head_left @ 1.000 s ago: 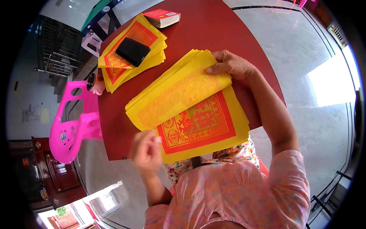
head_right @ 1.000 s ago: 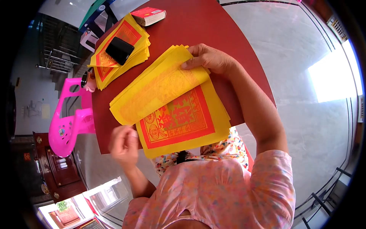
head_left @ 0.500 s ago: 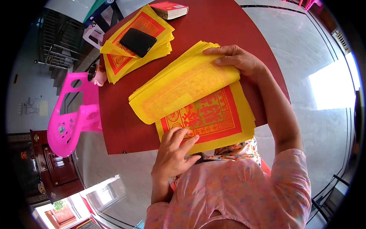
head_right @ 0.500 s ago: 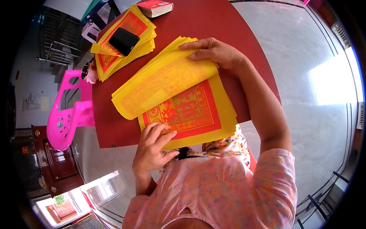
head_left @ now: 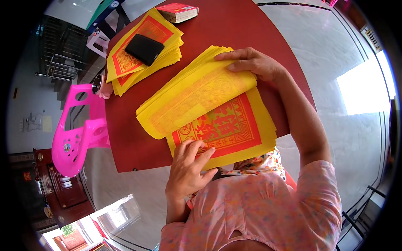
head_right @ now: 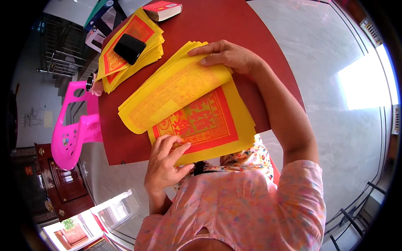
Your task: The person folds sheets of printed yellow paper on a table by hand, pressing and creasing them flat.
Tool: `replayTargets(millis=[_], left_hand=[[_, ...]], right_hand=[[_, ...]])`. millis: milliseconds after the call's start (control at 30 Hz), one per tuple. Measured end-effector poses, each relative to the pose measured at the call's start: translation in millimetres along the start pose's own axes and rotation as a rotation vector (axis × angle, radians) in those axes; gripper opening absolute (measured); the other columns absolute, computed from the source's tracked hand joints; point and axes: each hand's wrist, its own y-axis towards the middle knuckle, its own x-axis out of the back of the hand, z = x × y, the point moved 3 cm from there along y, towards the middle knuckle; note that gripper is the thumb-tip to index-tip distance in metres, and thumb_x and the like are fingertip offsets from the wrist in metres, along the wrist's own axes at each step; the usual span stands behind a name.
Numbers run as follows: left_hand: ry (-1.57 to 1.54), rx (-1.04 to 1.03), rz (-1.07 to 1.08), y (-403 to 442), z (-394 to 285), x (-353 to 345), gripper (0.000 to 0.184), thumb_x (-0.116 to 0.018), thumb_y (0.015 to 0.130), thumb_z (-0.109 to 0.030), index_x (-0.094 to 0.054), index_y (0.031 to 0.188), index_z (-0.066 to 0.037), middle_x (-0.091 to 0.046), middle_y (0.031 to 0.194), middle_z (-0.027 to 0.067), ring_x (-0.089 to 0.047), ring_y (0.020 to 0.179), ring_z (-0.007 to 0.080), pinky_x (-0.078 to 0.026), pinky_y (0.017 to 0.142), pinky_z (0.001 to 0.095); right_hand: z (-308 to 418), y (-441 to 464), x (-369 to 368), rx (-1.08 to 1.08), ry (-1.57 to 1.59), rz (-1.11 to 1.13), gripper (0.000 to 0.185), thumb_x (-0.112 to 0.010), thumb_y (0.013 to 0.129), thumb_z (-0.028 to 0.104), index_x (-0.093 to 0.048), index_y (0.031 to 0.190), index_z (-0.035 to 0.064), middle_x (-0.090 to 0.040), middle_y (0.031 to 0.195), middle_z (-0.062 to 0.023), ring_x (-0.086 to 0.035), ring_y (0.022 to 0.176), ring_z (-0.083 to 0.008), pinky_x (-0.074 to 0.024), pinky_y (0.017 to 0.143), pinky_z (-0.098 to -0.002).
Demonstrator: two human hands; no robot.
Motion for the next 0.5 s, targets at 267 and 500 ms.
replayTargets(millis=[267,500], left_hand=[[0.029,0.002,0.006,-1.1,1.0,-3.0,0.047,-0.076,0.064,-0.020,-0.064,0.108,-0.007,-0.051,0.112,0.0110,-0.045,0.110,0.0325,-0.039,0.092,0.0450],[0.022,-0.001,0.011,-0.6,0.9,-2.1,0.046,-0.075,0.064,-0.020,-0.065,0.107,-0.006,-0.051,0.111,0.0114,-0.045,0.109,0.0326,-0.039,0.092,0.0453]], right_hand=[[-4.4,3.2,2.3,-0.003,0.043,0.007,0.038,-0.060,0.085,0.008,-0.058,0.122,0.0040,-0.064,0.112,-0.0115,-0.063,0.095,-0.0146,-0.0498,0.090,-0.0271],[-4.9,3.8,2.8,-0.005,0.037,0.020,0.037,-0.060,0.086,0.008,-0.058,0.123,0.0043,-0.064,0.112,-0.0112,-0.063,0.096,-0.0143,-0.0496,0.090,-0.0271]])
